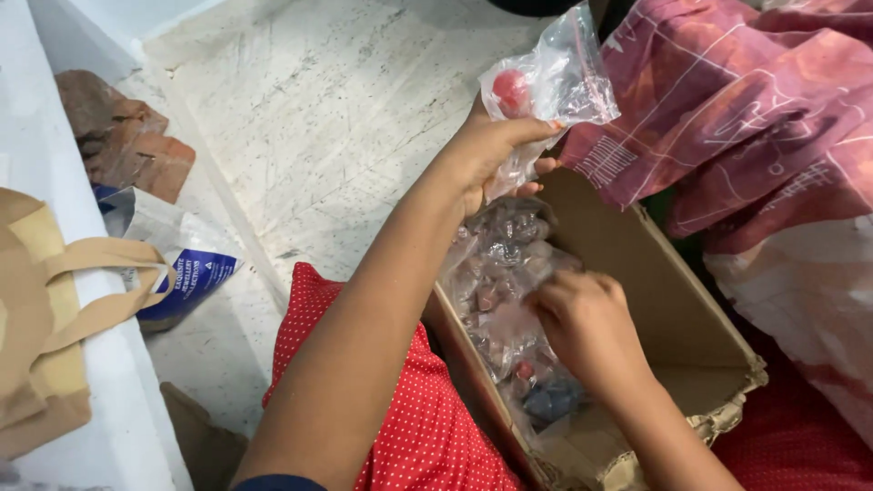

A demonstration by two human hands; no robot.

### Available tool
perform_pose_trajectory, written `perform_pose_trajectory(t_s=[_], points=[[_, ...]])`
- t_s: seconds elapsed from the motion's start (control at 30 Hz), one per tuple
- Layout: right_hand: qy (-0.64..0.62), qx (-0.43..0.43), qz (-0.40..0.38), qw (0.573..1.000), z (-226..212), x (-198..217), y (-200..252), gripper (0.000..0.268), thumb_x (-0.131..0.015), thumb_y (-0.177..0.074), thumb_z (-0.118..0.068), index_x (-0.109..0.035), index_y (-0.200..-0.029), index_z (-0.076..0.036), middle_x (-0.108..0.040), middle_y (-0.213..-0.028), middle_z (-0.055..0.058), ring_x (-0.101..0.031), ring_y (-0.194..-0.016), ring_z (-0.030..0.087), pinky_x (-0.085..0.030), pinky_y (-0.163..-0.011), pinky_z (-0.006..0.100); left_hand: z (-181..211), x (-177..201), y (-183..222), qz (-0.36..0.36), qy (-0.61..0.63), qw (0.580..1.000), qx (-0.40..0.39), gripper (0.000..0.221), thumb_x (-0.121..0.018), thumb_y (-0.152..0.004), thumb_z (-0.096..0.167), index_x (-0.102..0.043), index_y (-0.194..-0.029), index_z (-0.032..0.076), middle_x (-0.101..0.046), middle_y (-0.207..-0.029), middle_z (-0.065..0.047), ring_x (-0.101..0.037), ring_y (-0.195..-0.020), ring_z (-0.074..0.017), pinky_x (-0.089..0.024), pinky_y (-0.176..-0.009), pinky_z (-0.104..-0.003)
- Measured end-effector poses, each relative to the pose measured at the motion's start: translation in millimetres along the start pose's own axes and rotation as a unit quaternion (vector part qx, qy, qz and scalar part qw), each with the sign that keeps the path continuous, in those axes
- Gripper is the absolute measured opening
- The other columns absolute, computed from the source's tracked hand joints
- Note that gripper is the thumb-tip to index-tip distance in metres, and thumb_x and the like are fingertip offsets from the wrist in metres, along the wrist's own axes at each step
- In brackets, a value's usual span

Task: Organizing small red and white items into plastic bags and placing them into a cardboard box.

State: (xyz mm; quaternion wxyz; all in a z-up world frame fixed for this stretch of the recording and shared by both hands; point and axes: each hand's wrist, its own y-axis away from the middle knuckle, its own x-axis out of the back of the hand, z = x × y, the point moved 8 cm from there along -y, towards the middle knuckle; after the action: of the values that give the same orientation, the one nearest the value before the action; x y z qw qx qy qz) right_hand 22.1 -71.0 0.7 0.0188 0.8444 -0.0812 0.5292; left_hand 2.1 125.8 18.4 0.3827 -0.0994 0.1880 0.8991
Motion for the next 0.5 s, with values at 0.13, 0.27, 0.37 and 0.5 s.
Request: perform_pose_trajectory(t_s=[0.13,0.27,0.37,0.5], points=[[-0.015,0.047,0.097,0.994,-27.2,15.5,-18.6,0.008,-0.073,-0.083,-0.013,-0.079,-0.089,-0.014,-0.071,-0.09,0.003,-0.066,-0.092,0.027,-0.042,-0.1,0.048,2.1,6.7,2.1,0.008,0.002,1.0,-0.003,0.056,-0.078,-0.08,0.019,-0.053,-0.129,0.012,-0.073,-0.102,-0.011,-0.077,-0.076,-0.0201,-0.061,-0.048,-0.033],[0.009,0.107,0.126,0.986,-30.0,-7.0,-20.1,0.015,-0.073,-0.078,-0.014,-0.08,-0.089,-0.021,-0.07,-0.099,-0.001,-0.063,-0.103,0.024,-0.033,-0.109,0.056,0.2,10.5,-2.7,0.018,-0.003,1.0,-0.006,0.055,-0.078,-0.08,0.019,-0.051,-0.127,0.012,-0.073,-0.102,-0.011,-0.077,-0.075,-0.0212,-0.061,-0.047,-0.033],[0.01,0.101,0.076,0.992,-14.3,-36.7,-12.2,0.016,-0.074,-0.075,-0.014,-0.08,-0.086,-0.023,-0.071,-0.101,-0.004,-0.063,-0.107,0.021,-0.027,-0.111,0.061,-0.7,12.5,-1.2,0.017,-0.008,1.0,0.0,0.051,-0.078,-0.082,0.02,-0.056,-0.126,0.006,-0.073,-0.101,-0.013,-0.077,-0.075,-0.0212,-0.062,-0.048,-0.033],[-0.043,0.012,0.017,0.999,20.3,-51.9,-0.3,0.013,-0.075,-0.08,-0.015,-0.08,-0.091,-0.021,-0.073,-0.103,-0.006,-0.064,-0.108,0.018,-0.026,-0.114,0.062,5.7,1.2,6.7,0.011,-0.024,1.0,0.011,0.05,-0.077,-0.081,0.019,-0.054,-0.124,0.007,-0.073,-0.099,-0.014,-0.076,-0.073,-0.0213,-0.061,-0.047,-0.033]])
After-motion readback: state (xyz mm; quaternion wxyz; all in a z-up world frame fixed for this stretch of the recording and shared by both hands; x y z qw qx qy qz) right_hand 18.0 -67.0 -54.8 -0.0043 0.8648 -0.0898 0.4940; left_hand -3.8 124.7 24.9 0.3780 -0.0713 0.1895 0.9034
